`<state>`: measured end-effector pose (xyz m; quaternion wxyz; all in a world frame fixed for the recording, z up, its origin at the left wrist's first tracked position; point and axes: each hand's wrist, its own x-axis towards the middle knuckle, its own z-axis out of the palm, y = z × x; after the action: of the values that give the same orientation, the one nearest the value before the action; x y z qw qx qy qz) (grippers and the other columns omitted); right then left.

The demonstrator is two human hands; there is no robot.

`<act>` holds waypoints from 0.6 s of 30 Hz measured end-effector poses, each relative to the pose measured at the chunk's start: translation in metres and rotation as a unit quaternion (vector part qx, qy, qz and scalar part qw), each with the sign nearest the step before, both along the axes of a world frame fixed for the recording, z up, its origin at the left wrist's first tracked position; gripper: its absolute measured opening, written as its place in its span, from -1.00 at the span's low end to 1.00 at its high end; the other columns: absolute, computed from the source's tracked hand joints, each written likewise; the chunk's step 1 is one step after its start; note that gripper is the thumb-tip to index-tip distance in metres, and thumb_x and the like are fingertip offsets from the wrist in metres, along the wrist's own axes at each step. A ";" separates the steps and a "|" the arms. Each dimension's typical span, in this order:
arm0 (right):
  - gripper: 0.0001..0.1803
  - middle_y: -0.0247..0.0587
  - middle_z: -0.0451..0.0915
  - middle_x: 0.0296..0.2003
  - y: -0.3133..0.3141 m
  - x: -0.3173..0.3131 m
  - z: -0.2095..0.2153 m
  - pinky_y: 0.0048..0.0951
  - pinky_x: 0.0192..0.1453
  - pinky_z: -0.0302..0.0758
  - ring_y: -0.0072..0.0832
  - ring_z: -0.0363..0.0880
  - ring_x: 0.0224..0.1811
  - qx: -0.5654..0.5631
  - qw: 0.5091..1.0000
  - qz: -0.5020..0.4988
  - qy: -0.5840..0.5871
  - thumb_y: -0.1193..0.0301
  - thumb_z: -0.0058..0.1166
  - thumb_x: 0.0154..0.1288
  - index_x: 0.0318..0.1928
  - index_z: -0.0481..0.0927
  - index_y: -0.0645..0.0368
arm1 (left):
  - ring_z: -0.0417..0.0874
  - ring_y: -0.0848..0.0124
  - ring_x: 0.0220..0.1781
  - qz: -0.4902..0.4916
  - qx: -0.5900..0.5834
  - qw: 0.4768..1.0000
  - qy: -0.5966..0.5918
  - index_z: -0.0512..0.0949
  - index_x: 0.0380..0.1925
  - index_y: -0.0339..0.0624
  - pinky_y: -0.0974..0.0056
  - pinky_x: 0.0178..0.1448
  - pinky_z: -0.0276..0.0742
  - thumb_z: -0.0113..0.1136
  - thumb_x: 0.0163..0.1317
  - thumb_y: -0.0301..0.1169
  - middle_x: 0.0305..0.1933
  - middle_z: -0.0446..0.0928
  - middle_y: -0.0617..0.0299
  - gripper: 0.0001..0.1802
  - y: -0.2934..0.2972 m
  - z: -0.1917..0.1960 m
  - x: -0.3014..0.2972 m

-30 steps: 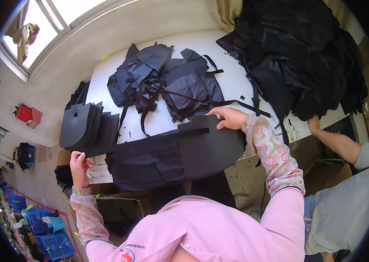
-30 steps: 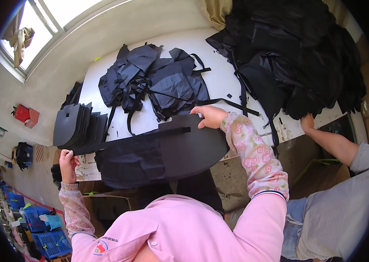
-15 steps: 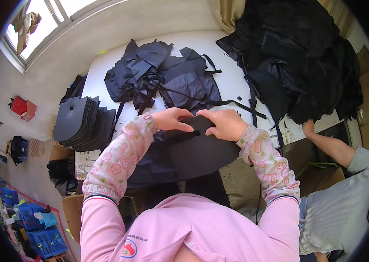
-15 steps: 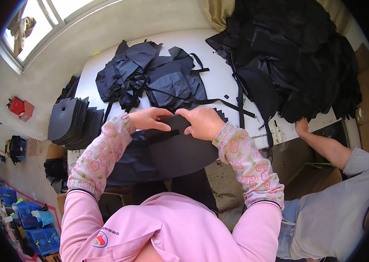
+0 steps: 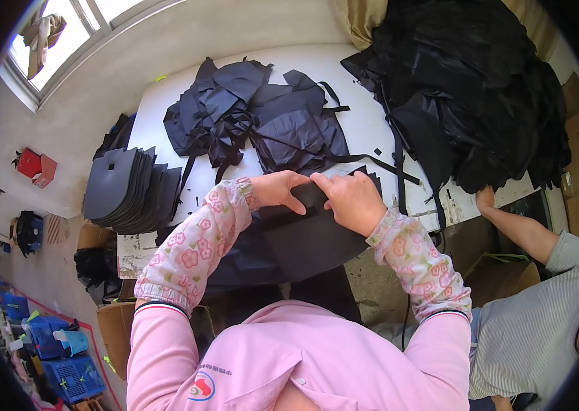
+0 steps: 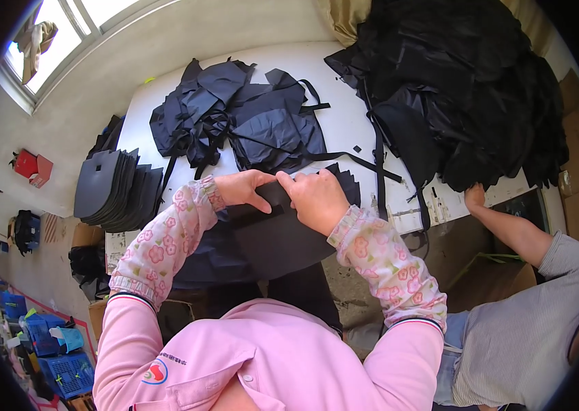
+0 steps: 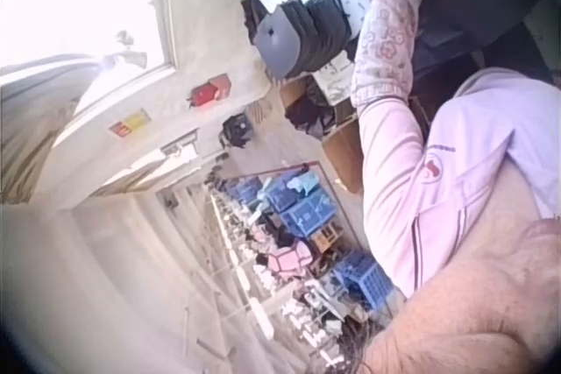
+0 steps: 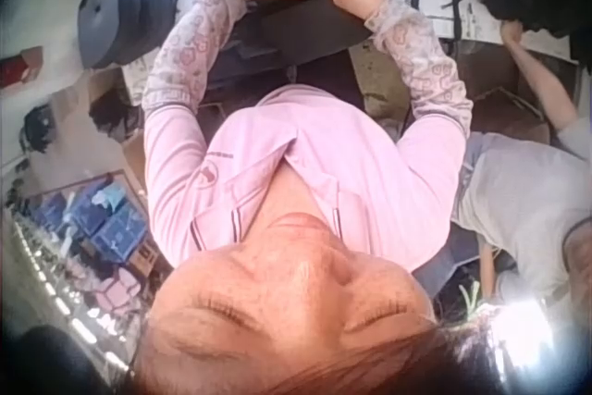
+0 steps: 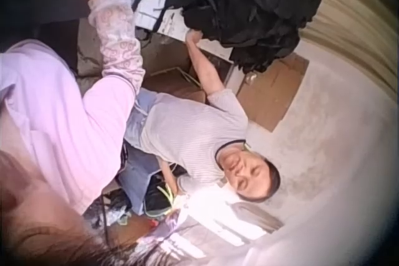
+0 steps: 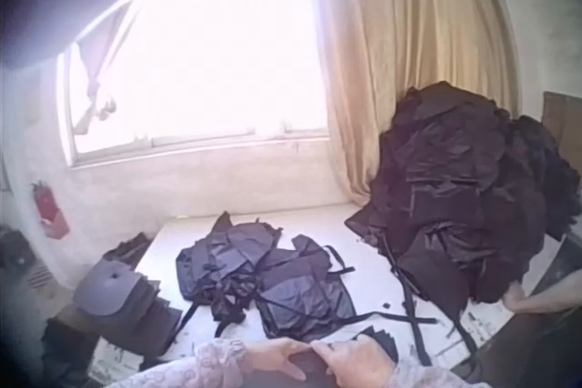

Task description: The recorder is sorting and inspecting black fabric pieces at a workstation in a garment factory.

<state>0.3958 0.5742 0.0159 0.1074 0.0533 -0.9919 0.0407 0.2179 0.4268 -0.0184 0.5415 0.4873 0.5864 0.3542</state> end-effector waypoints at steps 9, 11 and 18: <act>-0.43 -0.24 0.64 -0.44 -0.013 0.006 -0.004 -0.24 -0.24 0.47 -0.29 0.66 -0.36 0.056 0.997 -0.047 0.007 0.40 0.32 0.03 0.12 0.49 0.09 | 0.52 0.51 0.09 -0.012 0.038 0.999 -0.001 0.45 0.17 -0.35 0.31 0.25 0.43 0.38 0.14 -0.48 0.09 0.59 0.29 -0.43 0.000 -0.002 0.001; -0.43 -0.25 0.64 -0.44 -0.011 0.005 -0.005 -0.24 -0.23 0.46 -0.29 0.66 -0.36 0.061 0.997 -0.055 0.006 0.40 0.32 0.03 0.11 0.50 0.09 | 0.53 0.44 0.15 0.000 0.019 1.000 -0.020 0.41 0.20 -0.35 0.29 0.28 0.41 0.36 0.19 -0.41 0.12 0.58 0.22 -0.41 0.000 -0.001 0.003; -0.38 -0.22 0.63 -0.19 0.025 0.005 -0.025 -0.22 0.09 0.43 -0.31 0.60 -0.04 0.044 0.996 -0.061 0.053 0.36 0.35 0.03 0.16 0.49 0.09 | 0.36 -0.01 0.41 0.124 0.147 0.852 0.487 0.31 0.30 -0.25 0.00 0.44 0.24 0.38 0.14 -0.08 0.31 0.39 -0.15 -0.19 -0.015 0.002 0.054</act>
<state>0.4011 0.5992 -0.0095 0.1592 -0.0001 -0.9872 -0.0129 0.2722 0.4116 -0.0161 0.0602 0.5949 0.7714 0.2179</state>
